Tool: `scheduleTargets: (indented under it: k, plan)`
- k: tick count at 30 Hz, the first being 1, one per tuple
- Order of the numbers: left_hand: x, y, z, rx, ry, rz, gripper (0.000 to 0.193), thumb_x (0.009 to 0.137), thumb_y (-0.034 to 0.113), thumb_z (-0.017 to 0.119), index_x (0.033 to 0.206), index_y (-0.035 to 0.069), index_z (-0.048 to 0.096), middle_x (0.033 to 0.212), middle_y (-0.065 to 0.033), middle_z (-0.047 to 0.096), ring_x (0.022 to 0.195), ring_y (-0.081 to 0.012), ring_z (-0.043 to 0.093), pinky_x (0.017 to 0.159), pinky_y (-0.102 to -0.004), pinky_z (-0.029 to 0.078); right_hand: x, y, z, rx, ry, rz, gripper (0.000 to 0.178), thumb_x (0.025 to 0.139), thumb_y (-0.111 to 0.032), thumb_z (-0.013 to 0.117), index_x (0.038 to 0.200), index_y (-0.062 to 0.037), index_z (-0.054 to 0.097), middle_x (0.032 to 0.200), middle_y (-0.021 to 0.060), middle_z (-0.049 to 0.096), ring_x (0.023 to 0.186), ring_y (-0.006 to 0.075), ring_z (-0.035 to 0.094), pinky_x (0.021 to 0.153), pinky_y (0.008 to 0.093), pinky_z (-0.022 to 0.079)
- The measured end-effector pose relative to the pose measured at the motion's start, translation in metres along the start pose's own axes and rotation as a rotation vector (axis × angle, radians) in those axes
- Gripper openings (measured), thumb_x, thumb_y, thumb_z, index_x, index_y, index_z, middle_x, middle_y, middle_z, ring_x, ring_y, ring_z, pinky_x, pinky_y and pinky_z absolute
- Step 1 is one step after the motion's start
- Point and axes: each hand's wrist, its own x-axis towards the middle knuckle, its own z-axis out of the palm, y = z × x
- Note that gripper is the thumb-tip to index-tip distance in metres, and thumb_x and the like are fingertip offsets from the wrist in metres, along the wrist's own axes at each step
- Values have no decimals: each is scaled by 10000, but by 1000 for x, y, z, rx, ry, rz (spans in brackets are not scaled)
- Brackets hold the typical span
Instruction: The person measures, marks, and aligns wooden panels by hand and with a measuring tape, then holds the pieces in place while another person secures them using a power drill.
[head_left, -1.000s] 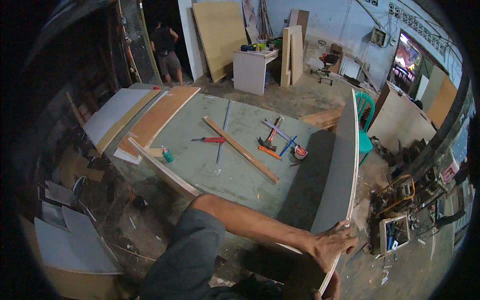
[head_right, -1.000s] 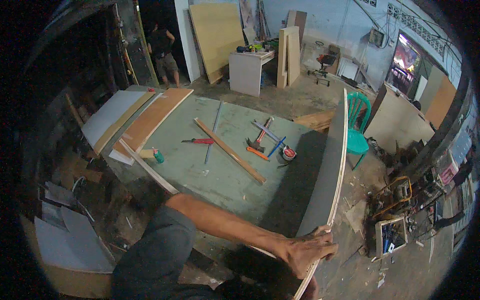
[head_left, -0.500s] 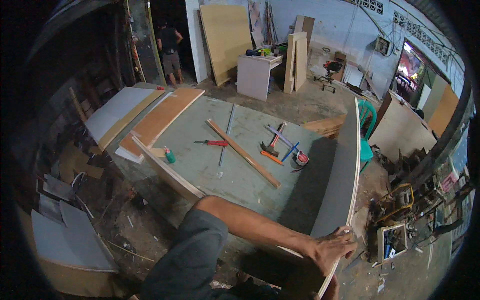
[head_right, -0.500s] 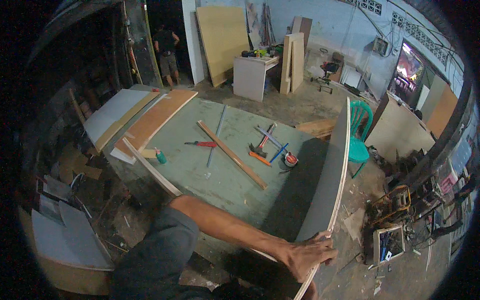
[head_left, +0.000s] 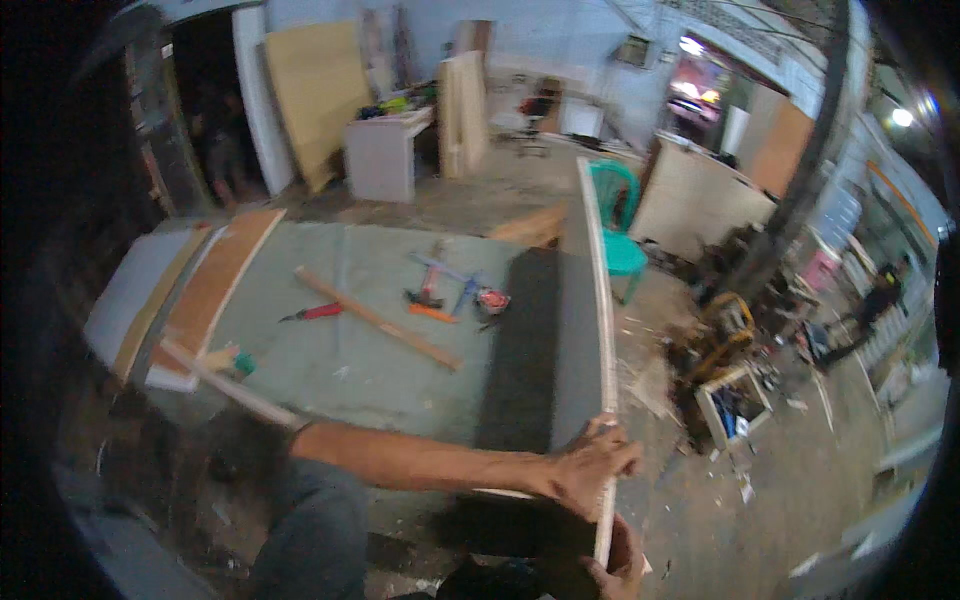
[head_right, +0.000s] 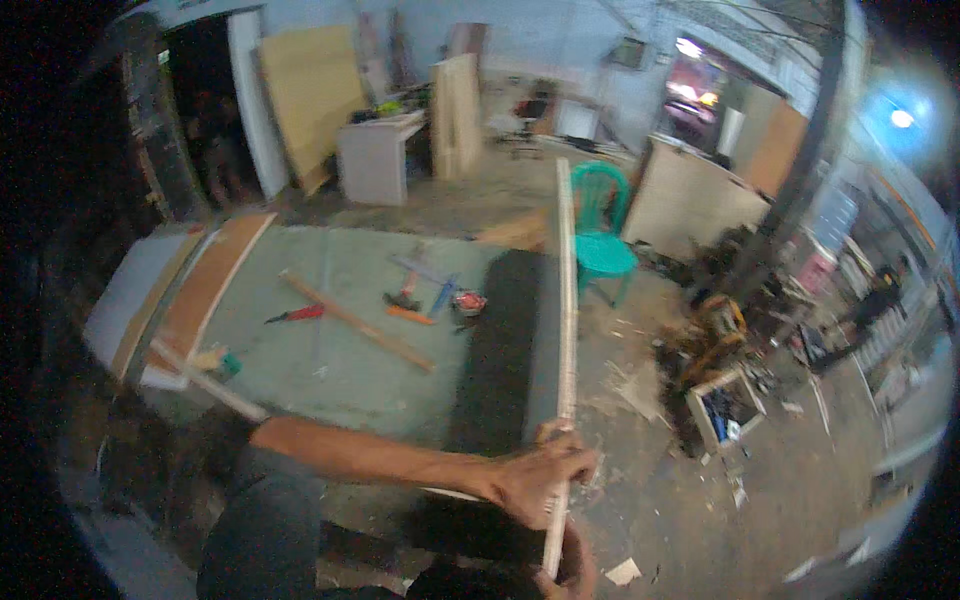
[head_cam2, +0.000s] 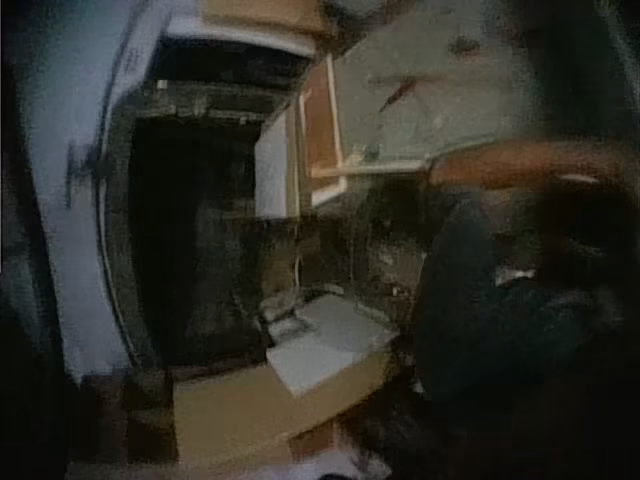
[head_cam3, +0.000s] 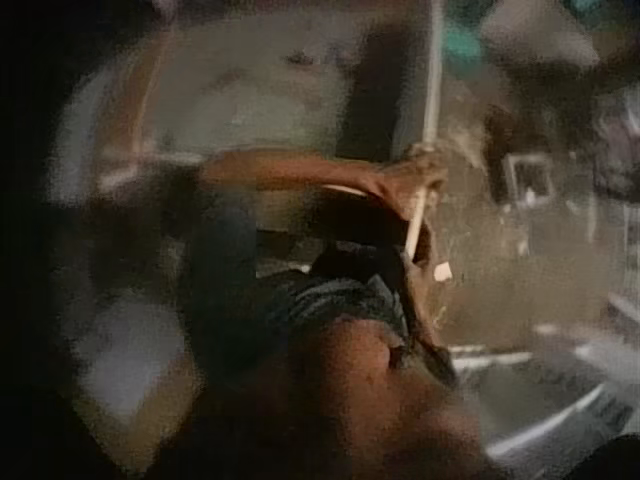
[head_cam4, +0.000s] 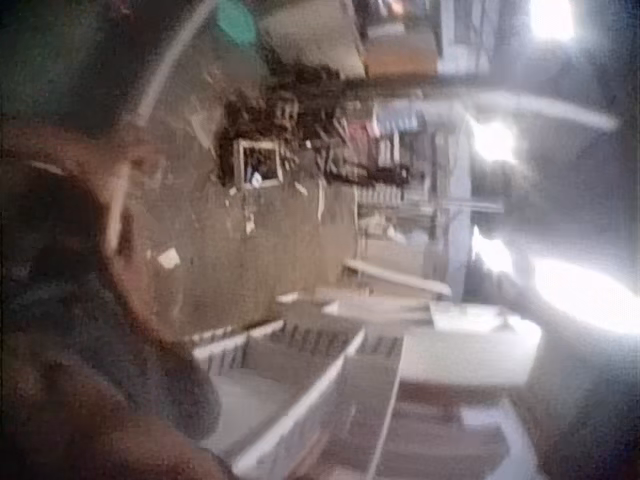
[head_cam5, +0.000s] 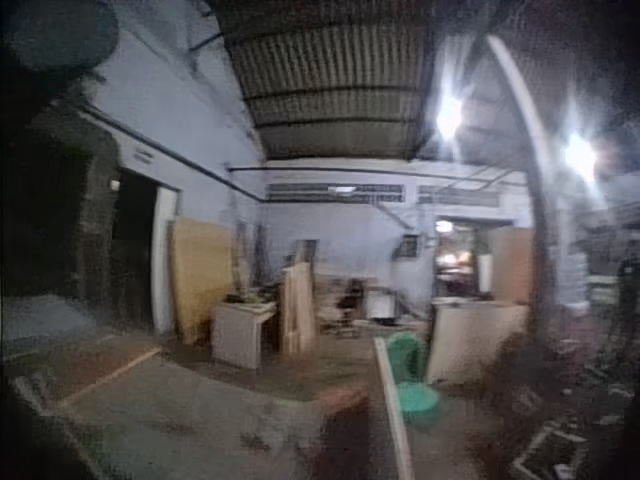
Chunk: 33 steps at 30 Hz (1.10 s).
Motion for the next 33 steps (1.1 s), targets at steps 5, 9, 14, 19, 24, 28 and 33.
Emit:
scheduleTargets:
  k: [5, 9, 14, 19, 24, 28, 33]
  plan:
    - [1, 1, -2, 2, 16, 49, 598, 568, 340, 803, 1027, 91, 512, 893, -76, 531, 1027, -299, 522, 1109, -576, 186, 16, 48, -33, -223, -40, -292, 734, 900, -287, 738, 1503, -60, 387, 1492, 152, 443, 1374, 304, 426, 1113, 415, 363]
    - [1, 0, -1, 28, 12, 30, 552, 614, 352, 787, 1013, 83, 517, 888, -60, 537, 1026, -285, 528, 1102, -582, 185, -3, -24, -6, -167, -102, -151, 750, 894, -322, 741, 1506, -76, 384, 1479, 162, 452, 1371, 308, 428, 1114, 430, 363]
    - [0, 1, -3, 56, 24, 45, 532, 602, 328, 778, 1002, 82, 528, 853, -49, 551, 991, -270, 534, 1095, -569, 181, 6, 4, -9, -106, -75, -126, 757, 904, -319, 728, 1518, -75, 358, 1491, 165, 430, 1360, 316, 439, 1098, 429, 381]
    - [0, 0, -4, 64, 8, 53, 538, 606, 322, 781, 1015, 77, 532, 861, -49, 556, 997, -267, 530, 1090, -558, 188, 7, 15, -9, -34, -101, -133, 797, 875, -341, 742, 1511, -65, 349, 1496, 162, 420, 1368, 303, 428, 1103, 443, 378]
    - [-1, 4, -11, 54, 10, 43, 567, 610, 373, 797, 1017, 81, 532, 899, -71, 565, 1021, -295, 537, 1098, -585, 177, 10, 18, -3, 140, -112, -213, 755, 849, -127, 729, 1482, 17, 344, 1460, 149, 450, 1366, 226, 429, 1147, 385, 321]
    - [2, 5, -14, 73, -28, 18, 594, 602, 424, 813, 996, 80, 529, 874, -60, 570, 994, -283, 533, 1093, -584, 178, 12, 24, -5, 153, -111, -189, 716, 833, 15, 636, 1489, -9, 350, 1469, 144, 445, 1391, 260, 420, 1155, 414, 340]
    - [1, 1, -11, 63, -27, 35, 523, 575, 314, 761, 976, 75, 525, 831, -61, 565, 977, -280, 529, 1093, -575, 184, 14, 28, -5, 115, -154, -238, 722, 843, 15, 618, 1504, -25, 331, 1503, 156, 407, 1411, 257, 389, 1176, 423, 315]
